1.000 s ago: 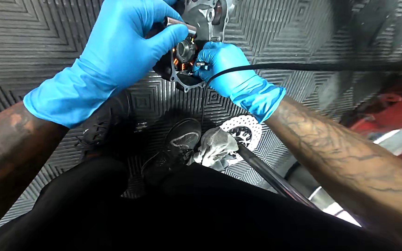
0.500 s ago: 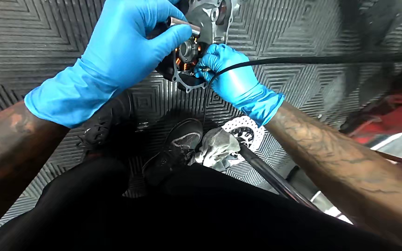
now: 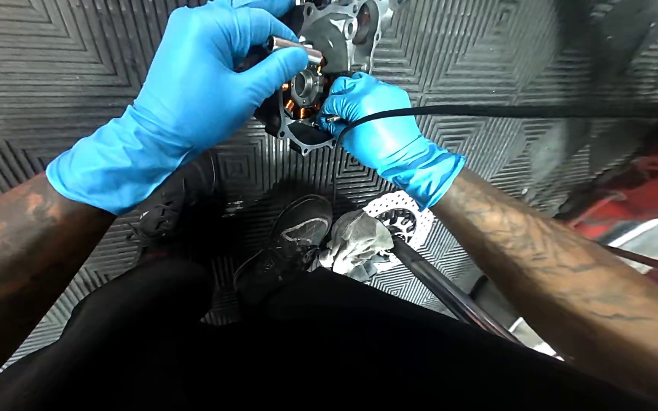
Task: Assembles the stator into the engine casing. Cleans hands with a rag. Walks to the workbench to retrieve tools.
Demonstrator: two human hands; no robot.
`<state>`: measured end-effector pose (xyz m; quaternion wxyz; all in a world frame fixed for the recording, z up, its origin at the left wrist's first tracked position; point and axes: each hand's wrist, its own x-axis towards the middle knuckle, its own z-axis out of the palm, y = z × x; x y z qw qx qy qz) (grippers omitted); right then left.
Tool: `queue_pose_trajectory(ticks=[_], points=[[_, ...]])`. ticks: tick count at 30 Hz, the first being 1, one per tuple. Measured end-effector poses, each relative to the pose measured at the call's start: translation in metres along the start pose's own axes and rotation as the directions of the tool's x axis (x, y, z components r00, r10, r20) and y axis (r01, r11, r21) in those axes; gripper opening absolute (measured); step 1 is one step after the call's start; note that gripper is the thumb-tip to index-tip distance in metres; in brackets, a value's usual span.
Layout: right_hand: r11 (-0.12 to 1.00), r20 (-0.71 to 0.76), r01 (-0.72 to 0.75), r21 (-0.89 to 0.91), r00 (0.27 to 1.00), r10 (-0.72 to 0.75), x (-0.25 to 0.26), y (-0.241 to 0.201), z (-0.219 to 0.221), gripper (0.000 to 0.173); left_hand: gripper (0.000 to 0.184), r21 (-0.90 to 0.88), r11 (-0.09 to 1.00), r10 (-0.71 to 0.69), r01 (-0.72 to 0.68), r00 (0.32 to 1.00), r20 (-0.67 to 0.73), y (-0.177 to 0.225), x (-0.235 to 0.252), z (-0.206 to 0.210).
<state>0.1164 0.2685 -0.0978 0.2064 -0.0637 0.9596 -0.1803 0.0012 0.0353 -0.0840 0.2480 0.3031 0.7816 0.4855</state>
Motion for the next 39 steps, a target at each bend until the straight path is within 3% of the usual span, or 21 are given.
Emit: queue_pose_trajectory(ticks=[7, 18, 22, 31, 39], points=[[0.992, -0.068, -0.128, 0.0, 0.989, 0.128, 0.0, -0.012, 0.007, 0.011, 0.03, -0.032, 0.999, 0.015, -0.015, 1.0, 0.015, -0.003, 0.001, -0.001], [0.999, -0.009, 0.026, 0.027, 1.0, -0.026, -0.003, 0.005, 0.0, 0.017, 0.032, -0.025, 0.999, 0.035, -0.034, 0.999, 0.017, -0.005, 0.001, -0.004], [1.0, 0.04, -0.022, 0.016, 0.999, 0.021, 0.0, 0.003, -0.003, 0.014, 0.031, -0.04, 0.998, 0.04, -0.04, 0.999, 0.004, -0.006, 0.0, -0.002], [0.993, -0.023, -0.116, -0.033, 0.993, 0.115, 0.001, -0.01, 0.005, 0.013, 0.029, -0.036, 0.997, 0.073, -0.074, 0.997, -0.003, -0.009, -0.001, -0.001], [0.995, 0.05, -0.03, 0.093, 0.998, 0.025, 0.004, 0.005, -0.012, 0.011, 0.025, -0.022, 0.995, 0.099, -0.1, 0.995, -0.003, -0.01, -0.002, -0.001]])
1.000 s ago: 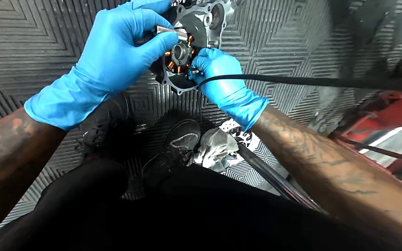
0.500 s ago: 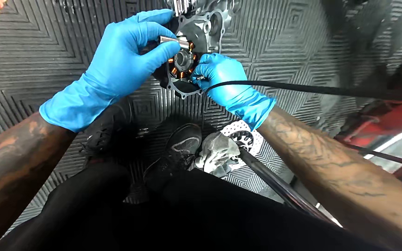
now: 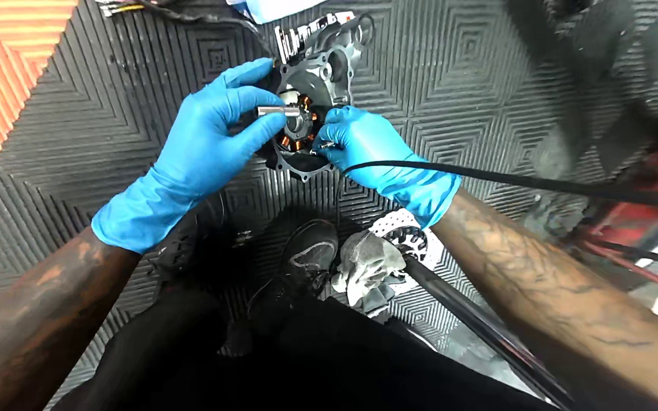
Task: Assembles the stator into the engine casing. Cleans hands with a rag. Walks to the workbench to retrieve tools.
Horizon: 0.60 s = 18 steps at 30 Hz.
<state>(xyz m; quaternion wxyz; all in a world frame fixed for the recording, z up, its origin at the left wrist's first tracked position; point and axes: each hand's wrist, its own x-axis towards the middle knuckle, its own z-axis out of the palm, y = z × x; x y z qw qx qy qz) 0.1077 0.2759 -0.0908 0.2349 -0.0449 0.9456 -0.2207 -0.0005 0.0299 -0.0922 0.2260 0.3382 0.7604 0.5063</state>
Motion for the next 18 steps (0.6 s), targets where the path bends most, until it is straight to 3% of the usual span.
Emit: queue_pose_trajectory(ticks=[6, 9, 13, 16, 18], points=[[0.956, -0.047, -0.192, 0.224, 0.977, 0.207, -0.022, -0.029, -0.043, 0.037, 0.025, 0.007, 0.999, -0.053, 0.052, 0.998, 0.029, 0.002, -0.011, -0.007], [0.867, 0.019, -0.262, 0.424, 0.96, 0.281, -0.03, -0.047, -0.065, 0.038, 0.025, 0.116, 0.991, 0.08, -0.073, 0.995, -0.061, 0.002, -0.015, -0.005], [0.682, -0.009, -0.105, 0.724, 0.987, 0.162, -0.043, -0.078, -0.076, 0.04, 0.025, 0.264, 0.945, 0.213, -0.192, 0.976, -0.051, 0.025, -0.018, -0.014], [0.635, -0.17, 0.014, 0.772, 0.968, 0.185, -0.044, -0.093, -0.073, 0.029, 0.024, 0.284, 0.926, 0.252, -0.248, 0.967, 0.022, 0.037, -0.018, -0.018], [0.6, -0.189, 0.012, 0.8, 0.954, 0.233, -0.043, -0.1, -0.069, 0.022, 0.023, 0.24, 0.943, 0.244, -0.23, 0.969, -0.029, 0.046, -0.02, -0.016]])
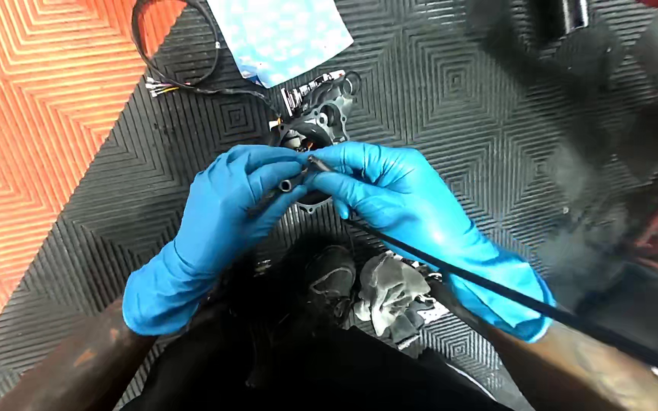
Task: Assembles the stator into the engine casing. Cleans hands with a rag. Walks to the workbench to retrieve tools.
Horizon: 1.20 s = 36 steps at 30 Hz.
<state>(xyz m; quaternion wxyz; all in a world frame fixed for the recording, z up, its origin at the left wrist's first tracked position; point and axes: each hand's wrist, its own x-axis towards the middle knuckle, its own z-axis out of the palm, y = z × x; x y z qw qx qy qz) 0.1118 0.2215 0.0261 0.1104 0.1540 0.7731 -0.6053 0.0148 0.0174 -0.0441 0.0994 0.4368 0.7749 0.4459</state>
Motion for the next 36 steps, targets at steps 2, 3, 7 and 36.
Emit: queue_pose_trajectory(ticks=[2, 3, 7, 36], points=[[0.991, -0.036, -0.067, 0.119, 0.997, 0.072, 0.0, 0.0, 0.004, 0.019, 0.022, -0.088, 0.995, -0.057, 0.051, 0.996, -0.068, 0.005, 0.001, 0.003], [0.98, -0.05, -0.094, 0.174, 0.993, 0.104, -0.001, 0.001, 0.005, 0.018, 0.022, -0.127, 0.99, -0.079, 0.069, 0.994, -0.081, 0.007, 0.001, 0.005], [0.994, 0.024, -0.095, 0.053, 0.995, 0.094, -0.013, -0.001, -0.012, 0.032, 0.022, -0.07, 0.996, -0.061, 0.059, 0.998, -0.031, 0.007, 0.001, 0.005], [0.953, 0.052, -0.288, -0.096, 0.955, 0.293, -0.016, -0.009, -0.037, 0.022, 0.024, 0.053, 0.99, 0.129, -0.132, 0.99, 0.066, 0.005, 0.013, 0.022]])
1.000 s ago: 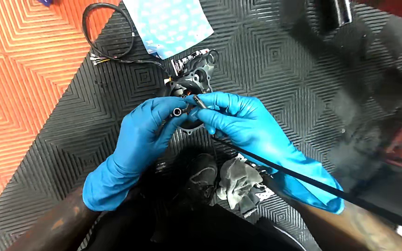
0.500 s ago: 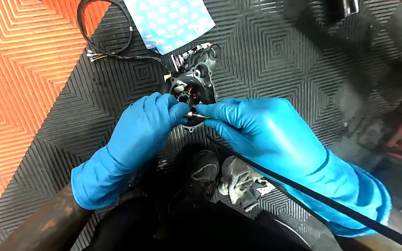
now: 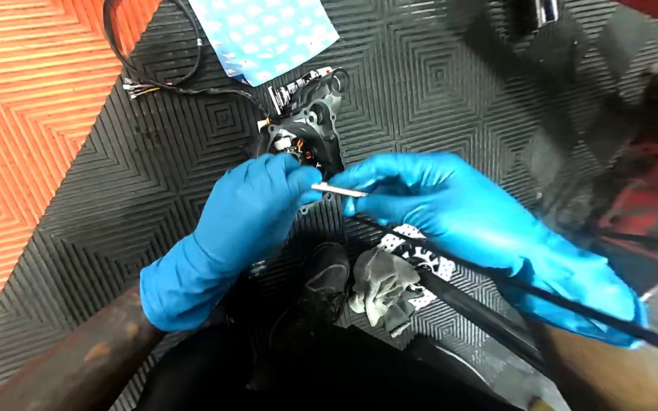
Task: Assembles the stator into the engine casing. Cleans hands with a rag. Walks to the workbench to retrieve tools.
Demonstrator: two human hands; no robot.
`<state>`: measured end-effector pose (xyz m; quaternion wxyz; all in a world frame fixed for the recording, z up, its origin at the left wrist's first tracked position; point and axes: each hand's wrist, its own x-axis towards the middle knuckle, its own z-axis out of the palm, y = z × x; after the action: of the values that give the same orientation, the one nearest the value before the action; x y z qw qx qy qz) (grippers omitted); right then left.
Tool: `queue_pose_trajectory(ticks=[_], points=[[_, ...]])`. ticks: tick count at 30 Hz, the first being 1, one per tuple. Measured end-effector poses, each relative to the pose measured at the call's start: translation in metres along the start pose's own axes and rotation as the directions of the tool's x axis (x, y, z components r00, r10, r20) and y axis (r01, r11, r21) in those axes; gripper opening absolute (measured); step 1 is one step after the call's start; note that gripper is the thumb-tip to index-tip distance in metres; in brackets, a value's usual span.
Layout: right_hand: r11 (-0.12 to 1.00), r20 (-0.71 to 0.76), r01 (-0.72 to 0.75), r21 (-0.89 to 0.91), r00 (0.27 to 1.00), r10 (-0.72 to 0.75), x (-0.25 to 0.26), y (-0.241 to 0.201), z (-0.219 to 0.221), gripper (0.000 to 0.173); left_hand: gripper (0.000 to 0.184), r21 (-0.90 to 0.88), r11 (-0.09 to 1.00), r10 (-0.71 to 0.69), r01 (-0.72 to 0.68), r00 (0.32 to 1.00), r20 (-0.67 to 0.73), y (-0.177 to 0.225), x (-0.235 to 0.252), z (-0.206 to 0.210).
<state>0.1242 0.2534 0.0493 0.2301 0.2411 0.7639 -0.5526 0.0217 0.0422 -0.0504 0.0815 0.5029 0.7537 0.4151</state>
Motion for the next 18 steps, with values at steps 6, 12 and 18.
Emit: queue_pose_trajectory(ticks=[6, 12, 18], points=[[0.897, -0.251, 0.149, -0.415, 0.93, -0.27, 0.008, 0.002, -0.013, 0.01, 0.028, -0.184, 0.983, 0.017, -0.002, 0.997, 0.078, -0.014, 0.039, 0.011], [0.759, -0.202, 0.03, -0.651, 0.956, -0.211, 0.013, 0.06, 0.003, 0.01, 0.051, 0.044, 0.968, -0.248, 0.246, 0.967, 0.049, -0.044, 0.022, -0.001], [0.617, -0.174, 0.0, -0.787, 0.96, -0.221, 0.021, 0.071, 0.016, 0.013, 0.086, -0.227, 0.733, -0.608, 0.641, 0.767, 0.205, -0.073, 0.0, 0.016]])
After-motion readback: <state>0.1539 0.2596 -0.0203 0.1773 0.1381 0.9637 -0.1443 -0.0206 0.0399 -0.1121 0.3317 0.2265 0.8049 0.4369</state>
